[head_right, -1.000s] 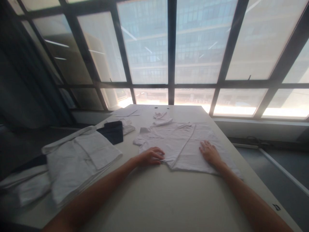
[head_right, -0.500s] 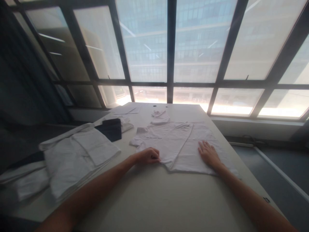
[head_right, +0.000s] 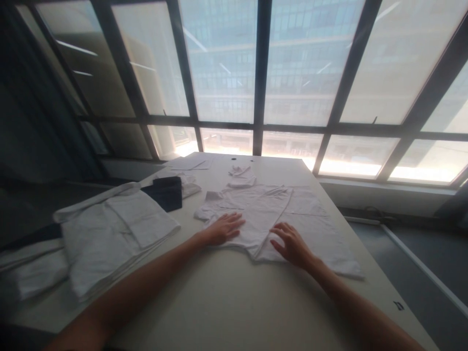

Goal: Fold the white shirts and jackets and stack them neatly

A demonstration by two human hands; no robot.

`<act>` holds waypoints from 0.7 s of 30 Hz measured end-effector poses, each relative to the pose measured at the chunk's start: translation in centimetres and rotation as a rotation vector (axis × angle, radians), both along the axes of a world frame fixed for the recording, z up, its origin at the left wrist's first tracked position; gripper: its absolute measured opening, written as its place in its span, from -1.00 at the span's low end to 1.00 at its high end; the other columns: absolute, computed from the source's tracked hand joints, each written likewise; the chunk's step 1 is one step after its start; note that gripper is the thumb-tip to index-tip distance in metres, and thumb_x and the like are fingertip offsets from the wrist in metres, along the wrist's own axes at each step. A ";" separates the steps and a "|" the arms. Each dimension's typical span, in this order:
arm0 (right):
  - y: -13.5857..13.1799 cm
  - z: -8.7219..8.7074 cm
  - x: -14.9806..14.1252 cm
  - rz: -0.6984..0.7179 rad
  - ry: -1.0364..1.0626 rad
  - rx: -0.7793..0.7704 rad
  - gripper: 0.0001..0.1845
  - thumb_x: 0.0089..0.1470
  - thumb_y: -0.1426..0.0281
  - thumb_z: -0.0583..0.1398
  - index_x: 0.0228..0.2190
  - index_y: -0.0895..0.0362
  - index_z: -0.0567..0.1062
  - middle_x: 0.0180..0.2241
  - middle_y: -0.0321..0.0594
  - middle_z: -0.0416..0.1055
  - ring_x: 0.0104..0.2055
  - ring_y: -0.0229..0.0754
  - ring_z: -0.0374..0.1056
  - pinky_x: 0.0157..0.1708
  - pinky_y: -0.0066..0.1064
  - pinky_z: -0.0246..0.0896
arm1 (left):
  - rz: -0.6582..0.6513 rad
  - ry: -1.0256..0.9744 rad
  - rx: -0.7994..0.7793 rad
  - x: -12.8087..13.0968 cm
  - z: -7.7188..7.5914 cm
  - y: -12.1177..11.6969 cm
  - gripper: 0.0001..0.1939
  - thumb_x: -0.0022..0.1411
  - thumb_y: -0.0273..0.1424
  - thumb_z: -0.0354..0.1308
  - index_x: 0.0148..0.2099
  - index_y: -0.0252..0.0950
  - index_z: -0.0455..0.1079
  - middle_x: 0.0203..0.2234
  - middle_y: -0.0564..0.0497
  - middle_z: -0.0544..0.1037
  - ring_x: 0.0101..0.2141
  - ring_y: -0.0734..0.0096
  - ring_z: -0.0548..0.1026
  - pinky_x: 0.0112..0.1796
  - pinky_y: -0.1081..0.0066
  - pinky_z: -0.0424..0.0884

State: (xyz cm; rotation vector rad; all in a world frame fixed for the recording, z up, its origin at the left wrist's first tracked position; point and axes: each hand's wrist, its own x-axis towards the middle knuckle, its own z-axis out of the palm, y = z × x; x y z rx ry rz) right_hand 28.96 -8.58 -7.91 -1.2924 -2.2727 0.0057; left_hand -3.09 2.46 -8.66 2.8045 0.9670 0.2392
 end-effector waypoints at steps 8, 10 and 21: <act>-3.6 -0.4 -7.1 0.002 -0.031 -0.093 -0.83 0.05 0.28 0.36 -0.44 0.07 0.51 -0.37 -0.24 0.49 -0.25 -0.12 0.38 -0.12 -0.26 0.19 | 0.004 -0.234 -0.004 -2.1 2.2 -1.3 -0.51 0.40 -0.11 0.08 0.27 -0.18 0.33 0.13 -0.15 0.39 0.13 0.18 0.36 0.18 0.21 0.24; -3.6 -0.9 -7.3 -0.042 0.007 -0.098 -0.88 0.07 0.34 0.34 -0.45 0.07 0.52 -0.38 -0.25 0.49 -0.27 -0.13 0.38 -0.14 -0.28 0.19 | -0.031 -0.254 -0.024 -4.0 3.0 -2.4 -0.50 0.31 -0.06 0.19 0.18 -0.19 0.39 0.02 -0.12 0.43 0.04 0.19 0.39 0.12 0.23 0.29; -3.5 -0.9 -6.3 0.069 0.079 -0.118 -0.78 0.12 0.50 0.18 -0.55 0.08 0.42 -0.48 -0.27 0.42 -0.35 -0.18 0.30 -0.26 -0.34 0.13 | -0.159 -0.155 -0.033 -8.6 4.0 -3.7 -0.81 0.40 -0.33 0.11 -0.28 -0.22 0.48 -0.30 0.02 0.51 -0.26 0.39 0.44 -0.14 0.45 0.28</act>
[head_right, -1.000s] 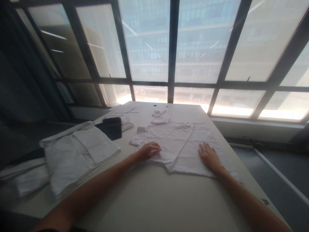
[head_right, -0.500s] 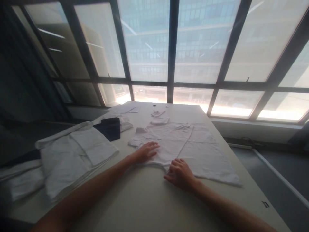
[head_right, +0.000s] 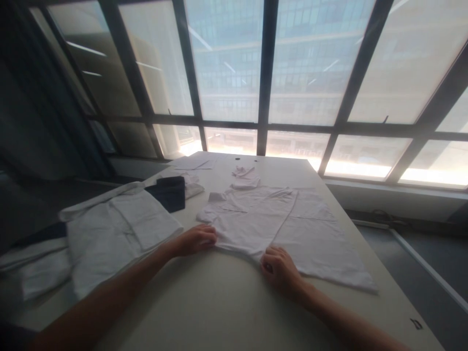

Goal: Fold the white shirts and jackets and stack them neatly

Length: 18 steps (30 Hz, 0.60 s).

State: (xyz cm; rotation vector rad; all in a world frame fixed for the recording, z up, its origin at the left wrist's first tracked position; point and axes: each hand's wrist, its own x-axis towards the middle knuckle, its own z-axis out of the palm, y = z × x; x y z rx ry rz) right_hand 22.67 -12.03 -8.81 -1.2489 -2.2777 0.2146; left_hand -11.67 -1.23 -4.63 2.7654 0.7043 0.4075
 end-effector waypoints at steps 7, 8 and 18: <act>-0.6 1.5 1.1 0.272 -0.079 -0.017 -0.74 0.18 0.42 0.23 -0.55 0.08 0.40 -0.47 -0.28 0.42 -0.32 -0.19 0.28 -0.21 -0.32 0.11 | -0.015 0.005 -0.051 -0.4 1.3 -0.9 -0.73 0.38 -0.26 0.15 -0.35 -0.24 0.52 -0.36 0.01 0.53 -0.33 0.41 0.46 -0.20 0.45 0.31; -0.5 1.4 1.2 0.297 -0.051 -0.010 -0.70 0.21 0.37 0.22 -0.57 0.08 0.40 -0.49 -0.28 0.41 -0.33 -0.19 0.27 -0.21 -0.32 0.12 | -0.019 -0.014 -0.077 -0.4 1.5 -1.1 -0.69 0.39 -0.23 0.14 -0.37 -0.26 0.51 -0.38 0.00 0.53 -0.36 0.42 0.46 -0.23 0.45 0.32; 5.7 2.5 -4.5 -0.126 -0.045 -0.086 -0.52 0.29 0.39 0.02 0.18 0.24 0.39 0.21 0.06 0.33 0.25 0.03 0.19 0.23 -0.15 0.07 | 0.179 -0.032 0.105 8.2 -1.5 2.2 -0.63 0.45 -0.35 -0.02 0.21 -0.25 0.39 0.15 -0.13 0.48 0.17 0.19 0.39 0.19 0.17 0.21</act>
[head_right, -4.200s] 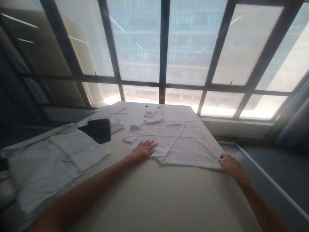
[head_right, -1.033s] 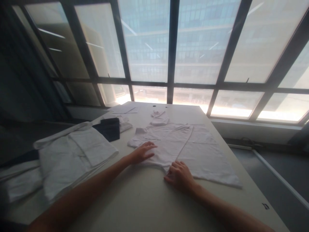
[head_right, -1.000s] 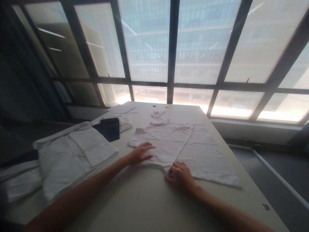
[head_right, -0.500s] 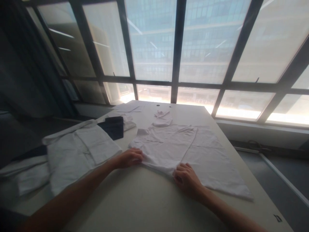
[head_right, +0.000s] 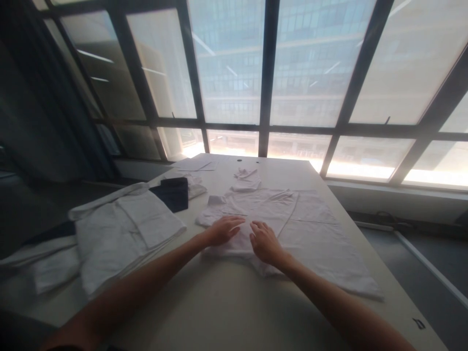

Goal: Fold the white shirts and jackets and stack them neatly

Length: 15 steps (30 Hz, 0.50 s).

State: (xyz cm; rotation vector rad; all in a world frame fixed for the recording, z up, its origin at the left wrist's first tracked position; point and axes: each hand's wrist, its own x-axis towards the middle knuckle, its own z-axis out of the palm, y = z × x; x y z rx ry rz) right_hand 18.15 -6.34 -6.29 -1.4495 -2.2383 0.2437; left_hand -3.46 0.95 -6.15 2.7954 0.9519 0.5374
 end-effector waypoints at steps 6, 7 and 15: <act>2.1 -3.2 -2.2 -0.074 -0.249 -0.190 -0.17 0.31 0.05 -0.06 0.38 0.35 0.00 0.42 0.11 -0.20 0.47 0.11 -0.34 0.37 0.03 -0.39 | 0.066 0.178 -0.026 1.7 -3.3 1.1 -0.47 0.50 -0.30 -0.22 0.43 -0.26 0.04 0.39 -0.15 0.09 0.38 0.14 0.01 0.30 -0.02 -0.06; 2.6 -3.6 -1.3 -0.058 -0.265 -0.194 -0.15 0.31 0.00 -0.09 0.39 0.30 -0.03 0.43 0.07 -0.24 0.47 0.07 -0.37 0.37 0.01 -0.42 | 0.063 0.183 -0.025 1.5 -3.5 1.1 -0.46 0.50 -0.28 -0.22 0.44 -0.24 0.02 0.40 -0.14 0.07 0.39 0.15 -0.01 0.31 -0.02 -0.08; 6.8 -4.6 7.5 -0.267 -0.330 -0.104 -0.32 0.36 0.10 -0.11 0.38 0.14 0.07 0.43 -0.03 -0.14 0.46 0.02 -0.27 0.36 -0.05 -0.33 | 0.081 0.197 -0.054 1.3 -3.6 1.4 -0.45 0.50 -0.22 -0.22 0.45 -0.19 0.01 0.42 -0.08 0.01 0.40 0.16 -0.06 0.32 0.00 -0.13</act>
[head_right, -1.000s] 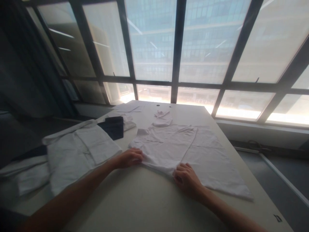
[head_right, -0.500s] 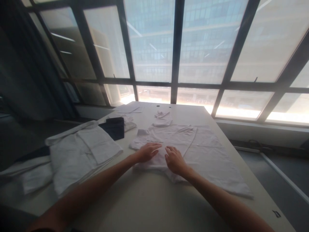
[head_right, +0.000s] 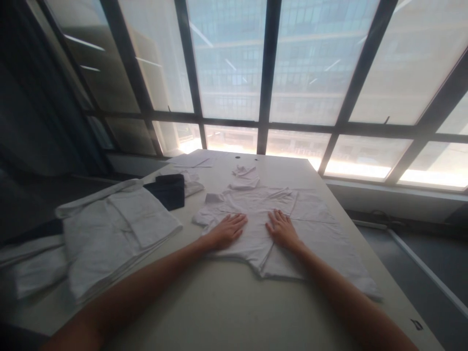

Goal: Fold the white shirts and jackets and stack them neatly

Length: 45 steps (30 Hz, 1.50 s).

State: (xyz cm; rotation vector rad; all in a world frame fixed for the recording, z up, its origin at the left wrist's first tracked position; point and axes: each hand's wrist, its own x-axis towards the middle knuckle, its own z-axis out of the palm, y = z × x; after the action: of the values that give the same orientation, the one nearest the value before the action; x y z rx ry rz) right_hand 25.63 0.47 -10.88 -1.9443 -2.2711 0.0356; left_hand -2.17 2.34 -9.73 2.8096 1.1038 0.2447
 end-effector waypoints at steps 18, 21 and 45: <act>-0.2 -0.2 0.3 -0.086 0.086 0.069 -0.40 0.35 0.21 -0.05 0.31 0.19 0.22 0.39 0.03 0.01 0.44 -0.01 -0.16 0.34 -0.11 -0.24 | -0.546 -0.041 -0.111 2.7 2.4 -4.8 -0.42 0.48 -0.08 -0.10 0.44 -0.08 0.03 0.41 -0.04 0.07 0.39 0.12 -0.05 0.32 -0.03 -0.13; -0.2 -0.1 0.4 -0.114 0.090 0.062 -0.40 0.34 0.22 -0.05 0.31 0.18 0.22 0.39 0.01 0.00 0.43 0.01 -0.15 0.34 -0.08 -0.23 | -0.594 -0.028 -0.138 2.8 2.6 -5.9 -0.42 0.48 -0.05 -0.10 0.45 -0.04 0.01 0.41 -0.02 0.05 0.40 0.13 -0.08 0.33 -0.03 -0.21; -0.9 0.5 0.5 -0.151 -0.043 -0.011 -0.37 0.35 0.25 -0.13 0.36 0.19 0.10 0.41 0.07 -0.06 0.43 0.10 -0.16 0.31 0.11 -0.22 | -0.681 -0.154 0.109 4.0 3.2 -7.2 -0.70 0.47 -0.24 0.02 -0.25 -0.22 0.50 -0.37 -0.04 0.56 -0.32 0.40 0.50 -0.22 0.42 0.36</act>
State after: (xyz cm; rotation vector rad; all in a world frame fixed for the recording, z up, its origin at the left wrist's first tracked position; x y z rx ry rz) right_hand 26.18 -0.45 -10.41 -2.1362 -2.1464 -0.0113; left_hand 1.79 -4.89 -6.50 2.9921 0.0731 0.4427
